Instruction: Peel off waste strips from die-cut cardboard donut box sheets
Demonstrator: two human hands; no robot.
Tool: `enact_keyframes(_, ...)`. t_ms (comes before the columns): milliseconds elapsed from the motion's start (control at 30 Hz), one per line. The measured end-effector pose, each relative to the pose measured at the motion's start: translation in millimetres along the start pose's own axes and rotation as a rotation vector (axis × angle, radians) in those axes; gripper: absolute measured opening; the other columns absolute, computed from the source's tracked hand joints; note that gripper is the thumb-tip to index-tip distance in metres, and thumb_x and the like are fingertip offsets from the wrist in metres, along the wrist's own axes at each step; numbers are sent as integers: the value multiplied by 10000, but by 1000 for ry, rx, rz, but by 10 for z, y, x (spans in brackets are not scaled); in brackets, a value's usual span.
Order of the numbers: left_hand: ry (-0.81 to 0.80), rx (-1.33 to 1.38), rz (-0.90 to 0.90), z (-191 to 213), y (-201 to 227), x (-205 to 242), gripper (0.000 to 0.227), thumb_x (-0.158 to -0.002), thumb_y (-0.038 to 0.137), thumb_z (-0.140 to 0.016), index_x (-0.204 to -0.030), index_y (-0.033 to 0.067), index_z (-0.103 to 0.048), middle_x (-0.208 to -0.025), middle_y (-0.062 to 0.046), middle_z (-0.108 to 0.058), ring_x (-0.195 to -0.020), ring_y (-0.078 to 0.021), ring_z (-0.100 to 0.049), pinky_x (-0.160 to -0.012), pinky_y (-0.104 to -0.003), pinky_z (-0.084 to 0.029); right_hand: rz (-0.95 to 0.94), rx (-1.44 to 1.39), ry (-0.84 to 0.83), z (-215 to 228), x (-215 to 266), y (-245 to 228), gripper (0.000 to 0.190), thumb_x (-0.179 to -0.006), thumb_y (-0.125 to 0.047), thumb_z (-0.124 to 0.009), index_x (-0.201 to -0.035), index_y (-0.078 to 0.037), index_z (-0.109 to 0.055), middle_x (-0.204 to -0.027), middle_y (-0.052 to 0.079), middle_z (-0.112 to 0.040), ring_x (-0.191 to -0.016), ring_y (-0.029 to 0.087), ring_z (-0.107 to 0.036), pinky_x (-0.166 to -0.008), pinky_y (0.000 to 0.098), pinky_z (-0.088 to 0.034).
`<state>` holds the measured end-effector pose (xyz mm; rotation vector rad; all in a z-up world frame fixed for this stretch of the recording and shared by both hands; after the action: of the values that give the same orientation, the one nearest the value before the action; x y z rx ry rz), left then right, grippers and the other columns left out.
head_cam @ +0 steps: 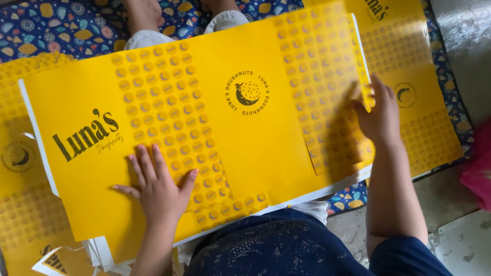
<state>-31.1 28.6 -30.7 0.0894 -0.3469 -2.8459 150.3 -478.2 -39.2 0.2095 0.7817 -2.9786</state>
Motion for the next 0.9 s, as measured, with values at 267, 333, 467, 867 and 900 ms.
enact_keyframes(267,111,-83,-74,-43,50,31,1046,-942,778,-352,-1636,-3,-400,-1700,-289,-313,-1567,-497,-218,-1054,-862,26,811,9,-347,-582,803,-1936,699,-961,-476,-462,-1626,-304,-330,-1699,76,-302,-1581,342,-201,-1236,615,30)
enact_keyframes(333,126,-99,-87,-37,64,32,1042,-948,775,-355,-1629,-11,-416,-1692,-294,-332,-1560,-503,-236,-1055,-864,3,997,67,-351,-653,665,-1923,705,-1043,-684,-170,-1635,-326,-308,-1720,55,-235,-1605,271,-123,-1242,570,139)
enact_keyframes(467,152,-100,-106,-9,71,65,1039,-985,788,-286,-1629,-14,-429,-1683,-314,-343,-1554,-513,-249,-1062,-841,4,603,219,-140,-743,-252,-910,626,-1044,-548,-491,-1596,-258,-440,-1656,183,-363,-1531,369,-326,-1064,660,-210)
enact_keyframes(867,96,-54,-41,-9,92,67,969,-860,635,-522,-1620,56,-367,-1712,-267,-253,-1592,-442,-143,-1071,-823,54,678,366,-390,-1001,64,-2175,615,-859,-698,-521,-1354,-338,-588,-1466,32,-467,-1493,320,-325,-1160,676,-172)
enact_keyframes(900,89,-56,-20,-3,100,46,977,-842,631,-527,-1626,75,-356,-1722,-243,-245,-1601,-420,-137,-1094,-804,54,832,175,-449,-1002,175,-2314,759,-938,-811,-265,-1553,-398,-427,-1724,42,-225,-1584,322,-181,-1209,708,-11)
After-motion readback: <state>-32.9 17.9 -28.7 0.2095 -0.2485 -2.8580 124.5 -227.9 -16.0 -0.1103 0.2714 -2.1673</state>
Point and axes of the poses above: each hand's wrist, its own x-axis away from the middle knuckle, its own z-axis out of the back of the hand, y = z × x, the point moved 2 cm from there along -x, towards the middle knuckle
